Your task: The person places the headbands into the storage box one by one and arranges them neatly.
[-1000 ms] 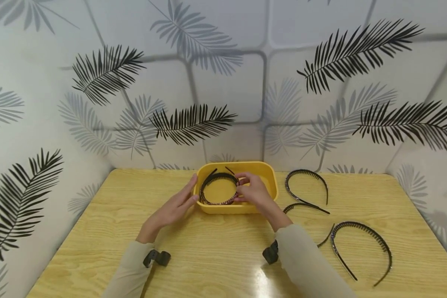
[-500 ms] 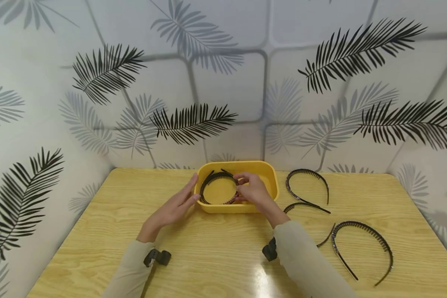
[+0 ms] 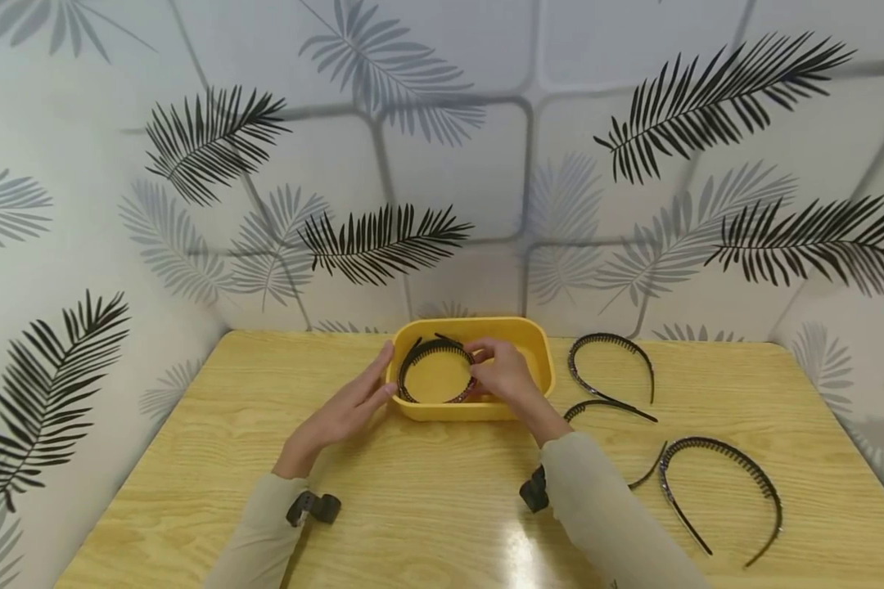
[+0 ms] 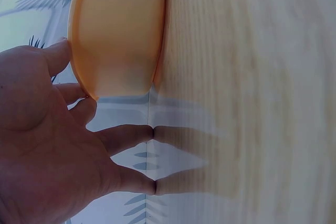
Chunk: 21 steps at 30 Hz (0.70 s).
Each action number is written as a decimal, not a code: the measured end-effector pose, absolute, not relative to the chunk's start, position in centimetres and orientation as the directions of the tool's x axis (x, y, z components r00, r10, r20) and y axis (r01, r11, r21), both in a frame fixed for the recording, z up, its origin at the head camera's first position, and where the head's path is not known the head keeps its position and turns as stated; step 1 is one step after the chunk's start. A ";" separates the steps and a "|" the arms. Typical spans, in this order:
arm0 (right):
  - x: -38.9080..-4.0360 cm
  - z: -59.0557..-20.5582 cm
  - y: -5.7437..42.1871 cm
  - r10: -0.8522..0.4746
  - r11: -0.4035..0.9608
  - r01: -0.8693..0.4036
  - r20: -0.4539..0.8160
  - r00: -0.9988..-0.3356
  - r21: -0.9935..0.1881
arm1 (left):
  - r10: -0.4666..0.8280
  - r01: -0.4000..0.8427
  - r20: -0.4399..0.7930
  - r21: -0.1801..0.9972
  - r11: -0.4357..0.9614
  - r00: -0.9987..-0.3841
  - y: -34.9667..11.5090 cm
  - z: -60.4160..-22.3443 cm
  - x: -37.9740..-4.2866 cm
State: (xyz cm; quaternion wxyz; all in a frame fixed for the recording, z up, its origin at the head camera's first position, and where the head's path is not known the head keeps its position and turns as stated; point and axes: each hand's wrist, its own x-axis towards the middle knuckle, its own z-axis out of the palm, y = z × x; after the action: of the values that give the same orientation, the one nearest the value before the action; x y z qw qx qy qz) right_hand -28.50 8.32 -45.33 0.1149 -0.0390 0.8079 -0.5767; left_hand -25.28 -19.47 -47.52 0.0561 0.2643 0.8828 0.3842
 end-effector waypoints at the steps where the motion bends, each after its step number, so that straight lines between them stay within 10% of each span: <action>1: -28.5 -45.3 8.3 -0.190 0.341 0.068 -0.140 -0.972 -0.937 | 0.510 0.423 0.104 0.708 0.565 -0.854 -19.5 -47.5 -25.3; 21: -28.5 -45.6 8.5 -0.213 0.328 0.070 -0.146 -0.966 -0.942 | 0.513 0.434 0.116 0.706 0.560 -0.850 -19.5 -47.5 -25.3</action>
State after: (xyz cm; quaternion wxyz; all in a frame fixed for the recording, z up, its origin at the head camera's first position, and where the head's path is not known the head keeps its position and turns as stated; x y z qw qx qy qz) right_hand -28.53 8.51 -45.57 0.1225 -0.0445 0.8056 -0.5780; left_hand -25.33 -19.51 -47.51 0.0517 0.2687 0.8816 0.3847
